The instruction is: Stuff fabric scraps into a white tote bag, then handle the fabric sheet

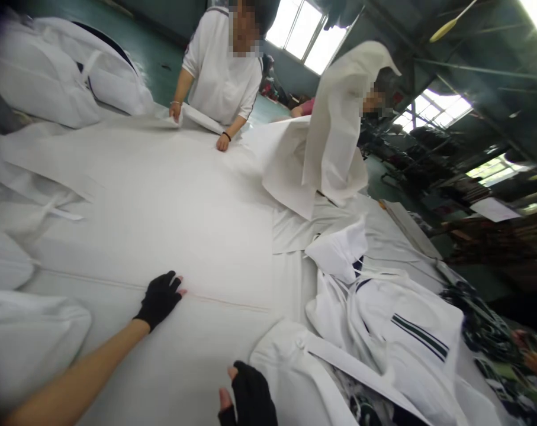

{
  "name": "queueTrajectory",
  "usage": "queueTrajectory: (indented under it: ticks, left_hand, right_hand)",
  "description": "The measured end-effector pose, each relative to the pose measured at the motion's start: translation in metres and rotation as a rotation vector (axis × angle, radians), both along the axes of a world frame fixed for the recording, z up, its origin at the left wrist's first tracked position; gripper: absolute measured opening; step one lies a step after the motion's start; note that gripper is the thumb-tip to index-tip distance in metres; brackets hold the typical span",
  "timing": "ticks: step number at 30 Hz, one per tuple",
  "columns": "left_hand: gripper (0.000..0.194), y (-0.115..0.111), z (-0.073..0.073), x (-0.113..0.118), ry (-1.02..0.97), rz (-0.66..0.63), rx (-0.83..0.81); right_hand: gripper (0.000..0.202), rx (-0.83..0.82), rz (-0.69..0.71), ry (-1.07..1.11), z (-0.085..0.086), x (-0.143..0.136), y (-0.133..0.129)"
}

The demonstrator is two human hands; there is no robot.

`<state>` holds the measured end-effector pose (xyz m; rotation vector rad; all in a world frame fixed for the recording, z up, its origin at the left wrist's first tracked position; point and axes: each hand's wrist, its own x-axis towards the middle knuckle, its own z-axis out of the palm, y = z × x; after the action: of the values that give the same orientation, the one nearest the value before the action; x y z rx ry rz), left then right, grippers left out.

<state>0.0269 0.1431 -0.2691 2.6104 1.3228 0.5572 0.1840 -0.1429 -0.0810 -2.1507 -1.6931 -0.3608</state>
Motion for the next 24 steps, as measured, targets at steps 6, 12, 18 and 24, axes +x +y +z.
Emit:
queueTrajectory:
  ticks: [6,12,18,24]
  left_hand:
    - [0.036,-0.001,0.0,0.003,-0.107,0.033,0.054]
    - [0.032,-0.001,0.001,0.009,-0.139,0.09,0.104]
    - [0.028,-0.001,-0.004,0.023,-0.266,0.241,0.206]
    - [0.028,0.001,-0.006,0.03,-0.318,0.298,0.248]
  right_hand:
    - [0.025,0.02,-0.044,0.245,-0.056,0.023,0.109]
    - [0.027,-0.417,-0.077,0.259,-0.079,0.057,0.261]
    - [0.033,-0.583,-0.013,0.203,-0.104,0.041,0.326]
    - [0.048,-0.76,-0.048,0.127,-0.121,0.015,0.335]
